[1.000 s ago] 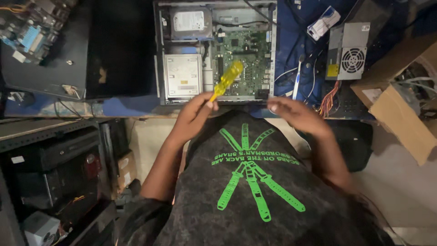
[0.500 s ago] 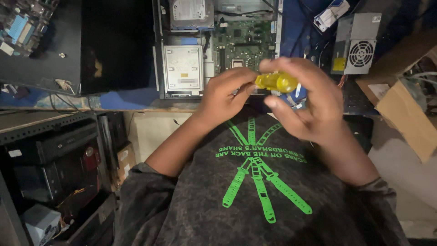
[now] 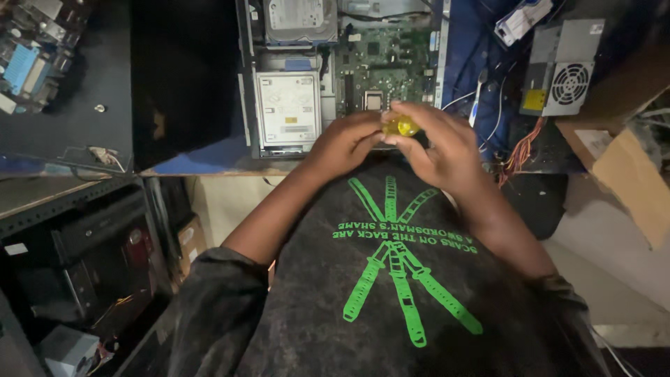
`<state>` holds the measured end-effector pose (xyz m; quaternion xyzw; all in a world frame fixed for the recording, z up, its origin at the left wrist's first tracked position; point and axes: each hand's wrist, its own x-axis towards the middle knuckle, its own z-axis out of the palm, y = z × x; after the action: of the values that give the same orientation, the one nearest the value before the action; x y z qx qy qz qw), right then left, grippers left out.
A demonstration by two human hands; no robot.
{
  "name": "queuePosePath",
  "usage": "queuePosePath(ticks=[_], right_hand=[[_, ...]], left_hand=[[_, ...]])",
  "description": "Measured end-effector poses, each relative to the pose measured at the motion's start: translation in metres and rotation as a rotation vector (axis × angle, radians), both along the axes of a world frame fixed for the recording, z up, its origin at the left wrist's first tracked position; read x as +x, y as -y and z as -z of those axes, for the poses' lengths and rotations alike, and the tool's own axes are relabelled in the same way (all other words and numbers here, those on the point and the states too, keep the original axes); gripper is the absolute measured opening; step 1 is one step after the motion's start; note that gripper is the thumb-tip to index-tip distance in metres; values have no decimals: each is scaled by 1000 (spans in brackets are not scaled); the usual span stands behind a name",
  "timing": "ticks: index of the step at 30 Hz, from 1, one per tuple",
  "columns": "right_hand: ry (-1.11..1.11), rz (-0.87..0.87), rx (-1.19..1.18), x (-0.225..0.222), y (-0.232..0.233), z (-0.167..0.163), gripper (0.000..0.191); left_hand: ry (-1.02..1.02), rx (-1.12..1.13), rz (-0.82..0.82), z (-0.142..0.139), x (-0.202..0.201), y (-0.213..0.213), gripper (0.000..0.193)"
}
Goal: The person uses a yellow-handled screwdriver to unscrew and remove parts from an open desktop computer case on a workbench. They remove screws from the motherboard area, detach a cooling fan from the case, and handle the fan and other internal components while working through the case.
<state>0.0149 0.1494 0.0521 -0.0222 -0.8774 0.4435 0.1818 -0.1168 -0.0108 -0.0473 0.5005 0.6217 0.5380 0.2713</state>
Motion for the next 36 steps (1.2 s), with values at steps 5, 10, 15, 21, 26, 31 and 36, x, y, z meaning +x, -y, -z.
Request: queuePosePath(ticks=[5, 10, 15, 21, 26, 31, 36], right_hand=[[102, 45, -67, -8, 5, 20, 47], [171, 68, -56, -10, 10, 30, 47], [145, 73, -80, -11, 11, 32, 47], [162, 87, -33, -16, 12, 27, 47], [170, 22, -156, -16, 13, 19, 42], [137, -102, -279, -12, 21, 20, 26], [124, -125, -648, -8, 36, 31, 21]], left_hand=[[16, 9, 41, 21, -13, 1, 26], [49, -62, 79, 30, -19, 6, 27], [42, -2, 71, 33, -19, 5, 25], [45, -65, 62, 34, -21, 4, 19], [27, 30, 37, 34, -20, 6, 26], [-86, -89, -33, 37, -9, 9, 24], [-191, -77, -80, 38, -3, 15, 19]])
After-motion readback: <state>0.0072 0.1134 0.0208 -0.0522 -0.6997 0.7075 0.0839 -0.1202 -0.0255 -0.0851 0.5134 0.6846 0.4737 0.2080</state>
